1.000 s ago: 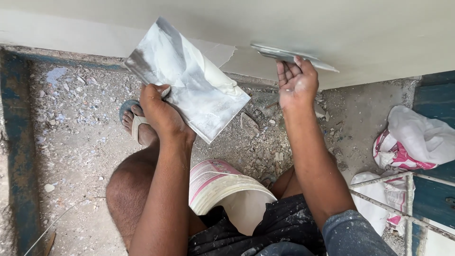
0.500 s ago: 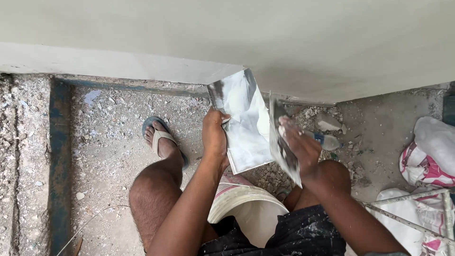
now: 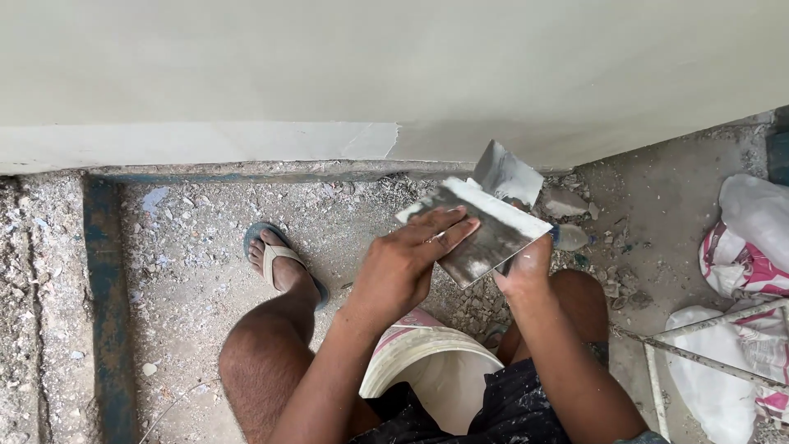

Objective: Applying wall putty to surface corners and smoothing it with hand trowels.

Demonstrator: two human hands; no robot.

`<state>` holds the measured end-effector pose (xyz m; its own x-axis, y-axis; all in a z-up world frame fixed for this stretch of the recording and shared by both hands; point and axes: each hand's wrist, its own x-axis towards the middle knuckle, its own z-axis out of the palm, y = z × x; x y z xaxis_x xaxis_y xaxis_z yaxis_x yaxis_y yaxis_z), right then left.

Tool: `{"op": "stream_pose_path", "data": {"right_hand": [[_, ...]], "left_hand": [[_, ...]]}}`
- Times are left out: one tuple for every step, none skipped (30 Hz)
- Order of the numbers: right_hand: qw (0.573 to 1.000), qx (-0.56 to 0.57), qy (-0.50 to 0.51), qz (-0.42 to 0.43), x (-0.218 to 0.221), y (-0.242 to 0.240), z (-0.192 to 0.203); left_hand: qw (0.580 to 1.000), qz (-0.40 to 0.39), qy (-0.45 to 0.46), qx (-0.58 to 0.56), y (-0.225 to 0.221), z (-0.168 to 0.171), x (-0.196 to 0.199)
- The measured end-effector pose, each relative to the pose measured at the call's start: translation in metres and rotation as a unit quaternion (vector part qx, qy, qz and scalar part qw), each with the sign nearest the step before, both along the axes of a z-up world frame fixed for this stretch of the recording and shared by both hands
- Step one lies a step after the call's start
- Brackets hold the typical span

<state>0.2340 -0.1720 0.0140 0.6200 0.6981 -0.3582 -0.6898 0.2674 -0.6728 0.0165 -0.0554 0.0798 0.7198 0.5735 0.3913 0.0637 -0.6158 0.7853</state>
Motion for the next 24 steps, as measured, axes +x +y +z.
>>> {"op": "stream_pose_path", "data": {"right_hand": [[1.0, 0.0, 0.001, -0.001, 0.019, -0.014, -0.025], [0.992, 0.093, 0.005, 0.081, 0.039, -0.027, -0.049], [0.969, 0.187, 0.006, 0.159, 0.058, -0.04, -0.073], [0.97, 0.184, 0.007, 0.161, 0.054, -0.03, -0.061], [0.994, 0.091, -0.001, 0.059, 0.049, -0.019, -0.049], [0.999, 0.001, -0.009, -0.045, 0.043, -0.005, -0.039], [0.999, -0.001, -0.007, -0.041, 0.052, -0.005, -0.063], [0.998, -0.052, -0.02, -0.026, 0.06, -0.005, -0.088], [0.994, -0.103, -0.034, -0.009, 0.067, -0.004, -0.115], [0.993, -0.112, -0.028, -0.007, 0.07, -0.002, -0.159], [0.987, -0.159, 0.011, -0.016, 0.071, -0.001, -0.204], [0.979, -0.199, 0.046, -0.022, 0.075, 0.008, -0.248], [0.978, -0.202, 0.048, -0.017, 0.053, 0.028, -0.247], [0.961, -0.26, 0.08, -0.048, 0.032, 0.049, -0.245], [0.939, -0.316, 0.111, -0.078, 0.011, 0.07, -0.243], [0.938, -0.32, 0.112, -0.076, 0.005, 0.079, -0.26], [0.941, -0.304, 0.13, -0.077, -0.001, 0.089, -0.277], [0.943, -0.287, 0.149, -0.079, -0.008, 0.098, -0.294], [0.942, -0.29, 0.151, -0.077, -0.011, 0.11, -0.303], [0.937, -0.289, 0.165, -0.111, -0.015, 0.118, -0.312], [0.93, -0.287, 0.178, -0.144, -0.018, 0.126, -0.321], [0.928, -0.293, 0.181, -0.145, -0.018, 0.129, -0.33], [0.933, -0.278, 0.176, -0.145, -0.018, 0.132, -0.338], [0.939, -0.259, 0.171, -0.144, -0.016, 0.139, -0.345]], "left_hand": [[1.0, -0.001, 0.001, 0.0, 0.004, -0.006, -0.003], [0.999, 0.011, 0.042, 0.022, 0.008, -0.012, -0.006], [0.995, 0.023, 0.083, 0.045, 0.012, -0.018, -0.009], [0.995, 0.025, 0.083, 0.042, 0.019, -0.018, -0.018], [0.987, 0.062, 0.14, -0.054, 0.027, -0.018, -0.028], [0.964, 0.099, 0.199, -0.149, 0.037, -0.018, -0.039], [0.962, 0.103, 0.201, -0.151, 0.041, -0.016, -0.047], [0.978, 0.182, 0.078, -0.059, 0.047, -0.015, -0.056], [0.966, 0.251, -0.048, 0.037, 0.053, -0.014, -0.065], [0.966, 0.253, -0.04, 0.03, 0.051, -0.03, -0.069], [0.936, 0.33, -0.1, -0.074, 0.049, -0.046, -0.074], [0.885, 0.403, -0.161, -0.171, 0.051, -0.061, -0.077], [0.883, 0.408, -0.157, -0.171, 0.051, -0.06, -0.078], [0.853, 0.412, -0.249, -0.203, 0.053, -0.058, -0.076], [0.814, 0.411, -0.339, -0.232, 0.055, -0.056, -0.075], [0.813, 0.414, -0.335, -0.233, 0.054, -0.055, -0.075], [0.796, 0.424, -0.351, -0.251, 0.054, -0.053, -0.075], [0.779, 0.433, -0.365, -0.268, 0.055, -0.052, -0.076], [0.779, 0.436, -0.362, -0.269, 0.054, -0.048, -0.074], [0.762, 0.425, -0.379, -0.308, 0.052, -0.044, -0.073], [0.744, 0.414, -0.395, -0.346, 0.05, -0.04, -0.071], [0.743, 0.417, -0.39, -0.349, 0.048, -0.042, -0.07], [0.767, 0.418, -0.357, -0.33, 0.045, -0.043, -0.069], [0.791, 0.417, -0.326, -0.309, 0.045, -0.043, -0.067]]}}
